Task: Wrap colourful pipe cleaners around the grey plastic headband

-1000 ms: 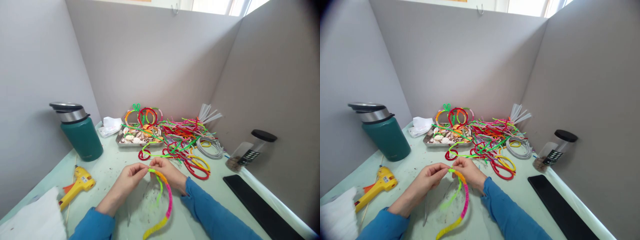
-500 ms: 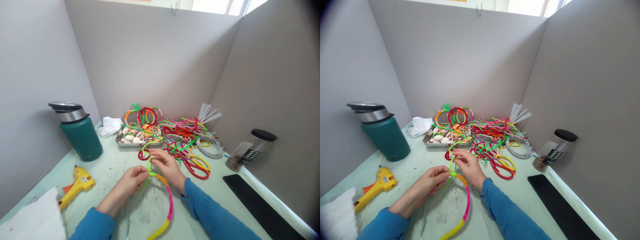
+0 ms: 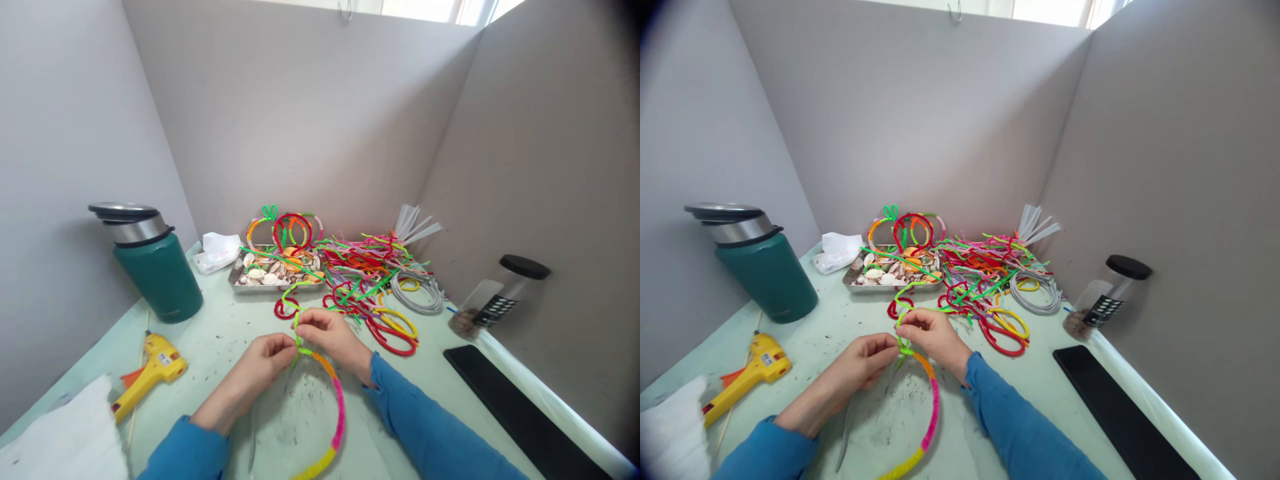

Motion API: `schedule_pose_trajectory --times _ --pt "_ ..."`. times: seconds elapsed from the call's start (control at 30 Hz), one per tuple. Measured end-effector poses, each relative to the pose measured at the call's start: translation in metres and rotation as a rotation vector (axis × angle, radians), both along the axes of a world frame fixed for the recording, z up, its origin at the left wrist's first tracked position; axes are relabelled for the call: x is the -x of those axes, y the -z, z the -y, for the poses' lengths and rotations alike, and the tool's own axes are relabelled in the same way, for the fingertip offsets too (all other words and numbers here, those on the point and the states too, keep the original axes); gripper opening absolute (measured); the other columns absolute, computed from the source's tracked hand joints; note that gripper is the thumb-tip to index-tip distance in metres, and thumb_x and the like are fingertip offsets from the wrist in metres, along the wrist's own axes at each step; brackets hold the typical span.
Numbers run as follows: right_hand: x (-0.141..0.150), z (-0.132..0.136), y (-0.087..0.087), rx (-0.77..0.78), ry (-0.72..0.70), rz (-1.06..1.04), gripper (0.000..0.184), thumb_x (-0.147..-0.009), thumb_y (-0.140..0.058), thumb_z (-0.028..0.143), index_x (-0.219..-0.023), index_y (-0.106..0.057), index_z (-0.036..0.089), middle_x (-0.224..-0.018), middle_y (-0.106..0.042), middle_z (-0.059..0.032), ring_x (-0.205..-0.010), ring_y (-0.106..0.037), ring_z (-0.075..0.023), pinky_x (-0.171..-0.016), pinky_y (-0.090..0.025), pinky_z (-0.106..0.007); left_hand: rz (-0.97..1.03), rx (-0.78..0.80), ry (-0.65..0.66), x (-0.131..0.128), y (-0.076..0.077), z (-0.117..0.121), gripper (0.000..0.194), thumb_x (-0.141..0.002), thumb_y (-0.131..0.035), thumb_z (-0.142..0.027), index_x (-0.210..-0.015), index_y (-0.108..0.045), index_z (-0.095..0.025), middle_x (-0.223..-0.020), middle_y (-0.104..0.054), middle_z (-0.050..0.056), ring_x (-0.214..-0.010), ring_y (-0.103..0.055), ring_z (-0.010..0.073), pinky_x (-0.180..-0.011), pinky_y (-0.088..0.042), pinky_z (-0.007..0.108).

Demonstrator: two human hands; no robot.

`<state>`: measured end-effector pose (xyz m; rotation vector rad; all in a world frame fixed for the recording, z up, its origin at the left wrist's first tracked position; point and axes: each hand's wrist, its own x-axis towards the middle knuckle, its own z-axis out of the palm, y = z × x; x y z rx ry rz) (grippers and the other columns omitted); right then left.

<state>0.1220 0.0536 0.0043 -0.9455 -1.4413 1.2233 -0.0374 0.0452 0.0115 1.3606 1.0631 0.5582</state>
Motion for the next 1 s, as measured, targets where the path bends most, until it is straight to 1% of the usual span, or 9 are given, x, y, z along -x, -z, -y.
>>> schedule_pose_trajectory --times 0.2,0.33,0.4,0.5,0.53,0.6,0.73,0.9,1.0 --pt "-0.001 -0.001 0.005 -0.023 0.022 -0.037 0.016 -0.069 -0.065 0.028 -0.069 -0.056 0.015 -0.065 -0.051 0.0023 -0.061 -0.045 -0.0095 -0.059 -0.036 -0.022 0.004 0.037 0.006 0.003 0.004 -0.001 0.033 -0.068 -0.060 -0.048 -0.077 -0.052 -0.017 -0.050 -0.029 -0.010 -0.042 -0.021 0.0051 -0.038 -0.013 0.019" --pt "0.001 -0.002 0.009 -0.033 0.028 -0.056 0.016 -0.069 -0.065 0.028 -0.070 -0.055 0.016 -0.065 -0.051 0.0026 -0.059 -0.045 -0.0092 -0.058 -0.037 -0.022 0.019 0.047 -0.016 0.002 0.004 -0.001 0.034 -0.067 -0.061 -0.049 -0.074 -0.050 -0.018 -0.049 -0.029 -0.011 -0.040 -0.019 0.0041 -0.037 -0.011 0.019" --pt "0.002 -0.001 0.010 -0.048 0.040 -0.042 0.016 -0.069 -0.065 0.028 -0.070 -0.054 0.016 -0.064 -0.051 0.0029 -0.058 -0.045 -0.0092 -0.057 -0.037 -0.022 0.015 0.048 -0.019 0.001 0.003 -0.001 0.035 -0.066 -0.061 -0.050 -0.072 -0.049 -0.018 -0.049 -0.032 -0.011 -0.039 -0.019 0.0035 -0.037 -0.011 0.019" --pt "0.003 0.001 0.009 -0.130 0.082 0.038 0.013 -0.071 -0.064 0.025 -0.069 -0.054 0.017 -0.063 -0.050 0.0032 -0.058 -0.044 -0.0096 -0.056 -0.037 -0.022 -0.014 0.040 -0.029 0.000 0.004 -0.002 0.035 -0.067 -0.059 -0.050 -0.071 -0.047 -0.018 -0.052 -0.040 -0.009 -0.038 -0.021 0.0028 -0.035 -0.011 0.019" --pt "0.003 0.002 0.009 -0.168 0.093 0.074 0.012 -0.071 -0.064 0.024 -0.068 -0.055 0.017 -0.062 -0.049 0.0031 -0.058 -0.044 -0.0098 -0.057 -0.037 -0.022 -0.020 0.036 -0.033 0.000 0.005 -0.003 0.034 -0.067 -0.059 -0.050 -0.070 -0.047 -0.018 -0.052 -0.040 -0.009 -0.037 -0.021 0.0026 -0.035 -0.011 0.018" --pt "0.003 0.003 0.007 -0.237 0.097 0.134 0.011 -0.072 -0.064 0.023 -0.067 -0.056 0.017 -0.063 -0.051 0.0025 -0.059 -0.046 -0.0105 -0.058 -0.038 -0.022 -0.021 0.038 -0.047 0.001 0.007 -0.004 0.034 -0.067 -0.058 -0.050 -0.070 -0.047 -0.018 -0.050 -0.035 -0.010 -0.037 -0.020 0.0027 -0.035 -0.011 0.018" --pt "0.002 0.005 0.006 -0.322 0.060 0.210 0.013 -0.074 -0.064 0.026 -0.065 -0.059 0.017 -0.064 -0.055 0.0008 -0.062 -0.049 -0.0119 -0.061 -0.039 -0.024 -0.005 0.078 -0.097 0.002 0.011 -0.006 0.035 -0.066 -0.060 -0.050 -0.074 -0.047 -0.019 -0.046 -0.025 -0.012 -0.037 -0.015 0.0032 -0.035 -0.008 0.019" --pt "0.001 0.006 0.008 -0.460 -0.044 0.319 0.012 -0.076 -0.063 0.029 -0.070 -0.063 0.018 -0.071 -0.061 -0.0020 -0.072 -0.053 -0.0147 -0.072 -0.040 -0.027 0.078 0.151 -0.167 0.005 0.009 -0.008 0.039 -0.062 -0.062 -0.053 -0.069 -0.044 -0.019 -0.047 -0.024 -0.013 -0.038 -0.012 0.0025 -0.036 -0.005 0.019" --pt "0.001 0.006 0.008 -0.508 -0.089 0.361 0.012 -0.078 -0.062 0.029 -0.071 -0.063 0.019 -0.071 -0.061 -0.0024 -0.075 -0.053 -0.0155 -0.074 -0.040 -0.028 0.063 0.143 -0.189 0.006 0.008 -0.008 0.044 -0.060 -0.063 -0.058 -0.065 -0.041 -0.020 -0.043 -0.022 -0.013 -0.037 -0.011 0.0024 -0.036 -0.005 0.019"
